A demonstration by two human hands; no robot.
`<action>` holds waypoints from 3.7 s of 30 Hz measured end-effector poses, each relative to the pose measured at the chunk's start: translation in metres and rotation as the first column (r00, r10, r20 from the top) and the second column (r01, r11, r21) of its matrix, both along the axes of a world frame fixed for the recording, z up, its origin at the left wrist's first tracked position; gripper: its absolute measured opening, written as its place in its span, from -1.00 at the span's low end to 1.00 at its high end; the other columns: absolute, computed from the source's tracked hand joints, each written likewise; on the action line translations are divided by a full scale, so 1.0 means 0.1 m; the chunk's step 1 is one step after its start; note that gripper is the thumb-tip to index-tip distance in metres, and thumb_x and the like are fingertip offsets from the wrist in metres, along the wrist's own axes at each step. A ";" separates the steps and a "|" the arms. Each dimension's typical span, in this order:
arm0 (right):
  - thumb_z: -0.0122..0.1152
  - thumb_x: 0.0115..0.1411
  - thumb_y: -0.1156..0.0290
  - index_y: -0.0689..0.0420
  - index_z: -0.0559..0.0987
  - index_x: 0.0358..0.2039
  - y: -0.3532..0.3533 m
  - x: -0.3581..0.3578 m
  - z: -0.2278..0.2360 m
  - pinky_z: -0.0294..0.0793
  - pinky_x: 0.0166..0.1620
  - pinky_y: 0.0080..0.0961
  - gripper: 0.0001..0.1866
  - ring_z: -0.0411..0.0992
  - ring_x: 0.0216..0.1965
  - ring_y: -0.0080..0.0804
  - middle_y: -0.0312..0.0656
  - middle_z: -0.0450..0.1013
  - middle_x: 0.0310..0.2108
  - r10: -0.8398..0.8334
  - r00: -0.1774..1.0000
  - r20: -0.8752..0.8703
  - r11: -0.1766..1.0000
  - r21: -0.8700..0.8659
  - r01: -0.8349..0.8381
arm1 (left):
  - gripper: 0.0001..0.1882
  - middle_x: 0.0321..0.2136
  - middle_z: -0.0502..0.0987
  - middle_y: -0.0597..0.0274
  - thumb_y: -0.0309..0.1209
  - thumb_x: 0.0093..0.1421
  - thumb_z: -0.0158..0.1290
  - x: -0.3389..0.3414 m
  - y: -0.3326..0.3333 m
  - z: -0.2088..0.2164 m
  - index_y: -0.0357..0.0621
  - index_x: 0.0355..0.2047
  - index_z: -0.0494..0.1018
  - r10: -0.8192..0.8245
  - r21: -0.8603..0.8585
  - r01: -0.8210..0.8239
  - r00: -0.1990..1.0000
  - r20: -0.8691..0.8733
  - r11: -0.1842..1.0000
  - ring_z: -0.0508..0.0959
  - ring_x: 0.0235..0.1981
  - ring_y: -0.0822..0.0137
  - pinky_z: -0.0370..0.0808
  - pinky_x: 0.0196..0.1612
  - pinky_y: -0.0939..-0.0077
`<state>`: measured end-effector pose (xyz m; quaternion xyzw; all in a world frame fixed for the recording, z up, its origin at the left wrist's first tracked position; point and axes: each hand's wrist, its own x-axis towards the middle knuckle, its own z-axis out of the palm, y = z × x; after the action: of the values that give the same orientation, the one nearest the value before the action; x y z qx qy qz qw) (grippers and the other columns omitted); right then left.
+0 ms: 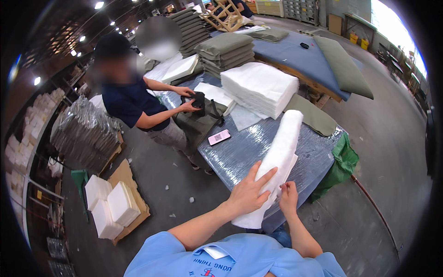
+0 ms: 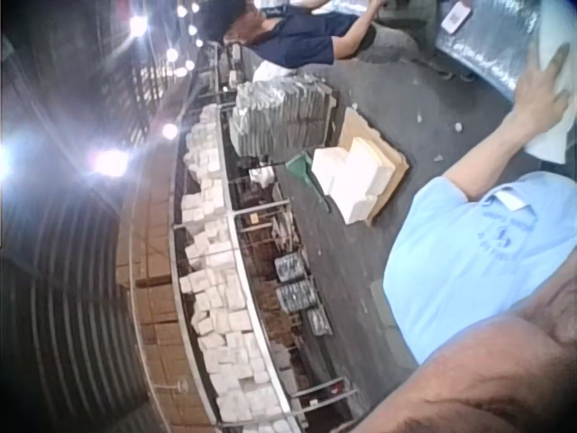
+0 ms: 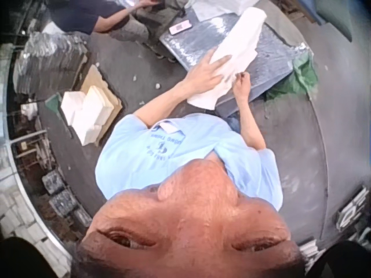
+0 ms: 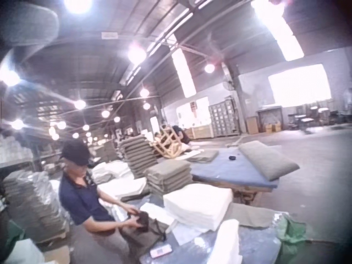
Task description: The person folds a white fabric sheet on a table, aligning edges and pressing down to create creases. The person then folds the fabric in half and continues to fold it into a compact stack.
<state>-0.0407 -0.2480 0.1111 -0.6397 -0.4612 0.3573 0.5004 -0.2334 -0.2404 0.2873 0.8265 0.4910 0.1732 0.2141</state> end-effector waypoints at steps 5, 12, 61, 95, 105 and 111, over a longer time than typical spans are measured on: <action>0.09 0.42 0.48 0.22 0.45 0.04 0.03 -0.32 0.59 0.56 -0.16 -0.29 -0.77 0.61 -0.25 -0.21 0.03 0.60 -0.27 -0.060 0.994 -0.091 0.967 0.242 0.080 | -0.19 0.43 0.08 -0.34 -0.21 0.26 0.17 0.07 -0.01 0.04 0.49 0.50 0.16 0.008 -0.064 -0.010 1.000 -0.026 0.998 0.47 0.22 -0.38 0.59 0.12 0.02; 0.04 0.43 0.53 0.26 0.48 -0.08 0.17 -0.09 0.14 0.56 -0.21 -0.24 -0.87 0.64 -0.28 -0.13 0.07 0.59 -0.33 0.082 0.989 0.126 0.991 0.091 -0.094 | 0.00 0.56 -0.09 -0.12 -0.43 0.24 0.24 -0.26 0.17 -0.21 -0.38 0.53 -0.11 -0.140 -0.061 0.165 0.945 0.296 0.985 -0.12 0.59 0.11 -0.10 0.55 0.26; 0.01 0.47 0.46 0.21 0.36 -0.28 0.15 -0.46 1.15 0.25 -0.45 -0.33 -0.86 0.17 -0.59 -0.39 -0.04 0.23 -0.61 -0.055 0.965 -0.257 0.969 0.219 0.114 | -0.42 0.13 0.56 0.05 -0.08 0.45 0.05 -0.19 0.77 -0.33 -0.18 0.32 0.34 0.592 -0.745 0.409 0.452 0.667 0.527 0.64 0.07 0.19 0.68 0.01 0.16; 0.52 0.10 0.32 0.00 0.47 0.21 1.16 1.15 2.91 0.48 -0.15 -0.31 -0.34 0.46 -0.27 -0.29 -0.15 0.41 -0.29 0.012 0.932 0.362 0.734 0.630 -0.254 | -0.34 0.39 0.33 -0.07 -0.68 0.15 -0.01 0.51 1.47 0.59 -0.35 0.32 0.38 -0.171 0.498 -0.028 0.921 0.349 0.867 0.16 0.50 -0.12 0.07 0.51 0.03; 0.39 -0.03 0.51 -0.05 0.64 0.09 1.93 1.04 2.69 0.54 -0.29 -0.25 -0.42 0.52 -0.36 -0.18 -0.23 0.42 -0.39 0.051 0.537 0.842 0.569 0.418 -0.709 | -0.36 0.33 0.40 -0.08 -0.74 -0.03 -0.08 0.71 1.49 0.67 -0.27 0.11 0.60 -0.227 0.484 0.021 0.900 0.372 0.875 0.27 0.45 -0.02 -0.12 0.57 -0.11; 0.31 -0.07 0.61 -0.07 0.64 0.21 1.68 0.78 2.02 0.54 -0.42 -0.35 -0.27 0.45 -0.51 -0.28 -0.25 0.33 -0.53 0.025 0.798 0.602 0.614 0.621 -0.488 | -0.46 0.32 0.42 -0.03 -0.67 0.07 0.05 0.64 1.48 0.66 -0.19 0.10 0.63 -0.253 0.464 0.052 0.889 0.383 0.884 0.31 0.43 0.03 -0.07 0.56 -0.10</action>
<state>0.0368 -0.0798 0.3126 -0.3701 -0.7775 0.0104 0.5083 -0.1691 -0.0928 0.3529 0.8307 0.3106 0.4410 0.1377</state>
